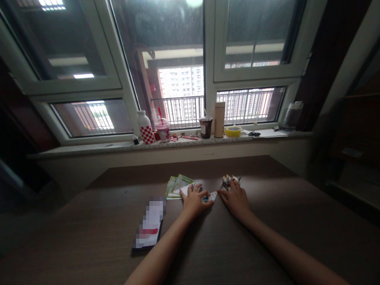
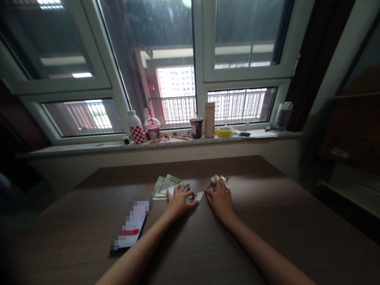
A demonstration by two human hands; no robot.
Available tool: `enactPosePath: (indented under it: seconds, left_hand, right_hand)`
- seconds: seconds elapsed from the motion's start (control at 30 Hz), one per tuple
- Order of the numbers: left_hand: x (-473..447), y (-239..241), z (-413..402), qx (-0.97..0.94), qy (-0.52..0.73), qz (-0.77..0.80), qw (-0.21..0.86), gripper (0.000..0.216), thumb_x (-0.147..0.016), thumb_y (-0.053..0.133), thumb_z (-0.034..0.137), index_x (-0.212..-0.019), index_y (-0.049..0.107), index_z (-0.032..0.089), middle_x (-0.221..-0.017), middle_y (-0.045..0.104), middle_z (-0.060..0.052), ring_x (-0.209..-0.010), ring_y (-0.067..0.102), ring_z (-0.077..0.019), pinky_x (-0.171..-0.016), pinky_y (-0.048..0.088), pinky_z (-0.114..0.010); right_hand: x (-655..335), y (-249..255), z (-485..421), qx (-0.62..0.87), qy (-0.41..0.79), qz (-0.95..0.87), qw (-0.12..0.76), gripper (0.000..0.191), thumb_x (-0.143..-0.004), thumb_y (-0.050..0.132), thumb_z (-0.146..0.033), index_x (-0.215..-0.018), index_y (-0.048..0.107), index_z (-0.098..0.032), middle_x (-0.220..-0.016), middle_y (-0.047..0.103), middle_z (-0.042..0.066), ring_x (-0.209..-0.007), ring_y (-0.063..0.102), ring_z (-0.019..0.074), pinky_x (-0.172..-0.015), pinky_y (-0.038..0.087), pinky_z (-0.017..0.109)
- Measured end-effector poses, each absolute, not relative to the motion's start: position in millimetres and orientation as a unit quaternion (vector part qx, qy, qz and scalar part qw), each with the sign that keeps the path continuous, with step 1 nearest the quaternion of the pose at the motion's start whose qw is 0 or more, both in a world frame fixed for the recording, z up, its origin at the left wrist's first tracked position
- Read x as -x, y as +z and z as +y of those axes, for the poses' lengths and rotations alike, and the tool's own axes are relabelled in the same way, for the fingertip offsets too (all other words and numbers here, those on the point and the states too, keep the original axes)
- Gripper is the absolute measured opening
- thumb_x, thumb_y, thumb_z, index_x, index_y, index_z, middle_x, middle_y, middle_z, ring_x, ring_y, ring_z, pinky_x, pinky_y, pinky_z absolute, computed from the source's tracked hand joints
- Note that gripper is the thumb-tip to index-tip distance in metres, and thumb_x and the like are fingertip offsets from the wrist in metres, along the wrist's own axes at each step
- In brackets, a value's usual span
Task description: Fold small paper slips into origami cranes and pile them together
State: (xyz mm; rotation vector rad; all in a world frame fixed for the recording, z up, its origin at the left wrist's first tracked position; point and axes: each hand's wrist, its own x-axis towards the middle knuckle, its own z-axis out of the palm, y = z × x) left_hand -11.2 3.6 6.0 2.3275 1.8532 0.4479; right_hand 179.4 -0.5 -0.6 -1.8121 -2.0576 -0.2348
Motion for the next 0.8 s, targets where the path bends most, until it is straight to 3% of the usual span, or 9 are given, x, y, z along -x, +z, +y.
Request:
enactPosePath:
  seconds: [0.17,0.33,0.6,0.8]
  left_hand:
    - [11,5,3,-0.769,0.156,0.617,0.066,0.034,-0.076,0.062,0.063,-0.104,0.068,0.045,-0.148,0.045,0.005,-0.142,0.025,-0.0377,-0.104,0.001,-0.08]
    - [12,6,2,-0.77,0.161,0.612,0.08,0.034,-0.077,0.061,0.063,-0.105,0.069,0.044,-0.149,0.044,0.005,-0.143,0.023,-0.0389,-0.105,-0.001,-0.08]
    - [11,9,0,-0.769,0.163,0.611,0.091,0.032,-0.078,0.062,0.062,-0.104,0.07,0.044,-0.148,0.045,0.005,-0.143,0.023,-0.0379,-0.106,-0.003,-0.078]
    - [14,5,1,-0.787,0.178,0.581,0.101,0.027,-0.08,0.062,0.06,-0.099,0.072,0.045,-0.147,0.045,0.006,-0.144,0.021,-0.0371,-0.106,-0.009,-0.078]
  right_hand:
    - [-184,-8,4,0.632,-0.065,-0.74,0.221,0.025,-0.093,0.053,-0.039,-0.107,0.074,-0.039,-0.123,0.056,0.01,-0.125,0.041,0.0309,-0.096,0.042,0.043]
    - [-188,-12,8,0.592,-0.042,-0.758,0.273,0.03,-0.09,0.056,-0.027,-0.116,0.071,-0.029,-0.125,0.054,0.012,-0.125,0.041,0.0302,-0.104,0.038,0.046]
    - [-186,-10,7,0.602,-0.007,-0.755,0.258,0.024,-0.09,0.058,-0.029,-0.105,0.075,-0.035,-0.125,0.055,0.01,-0.123,0.041,0.0293,-0.1,0.04,0.044]
    - [-189,-13,11,0.6,-0.011,-0.75,0.276,0.02,-0.088,0.06,-0.033,-0.098,0.077,-0.03,-0.121,0.056,0.011,-0.122,0.042,0.029,-0.101,0.04,0.043]
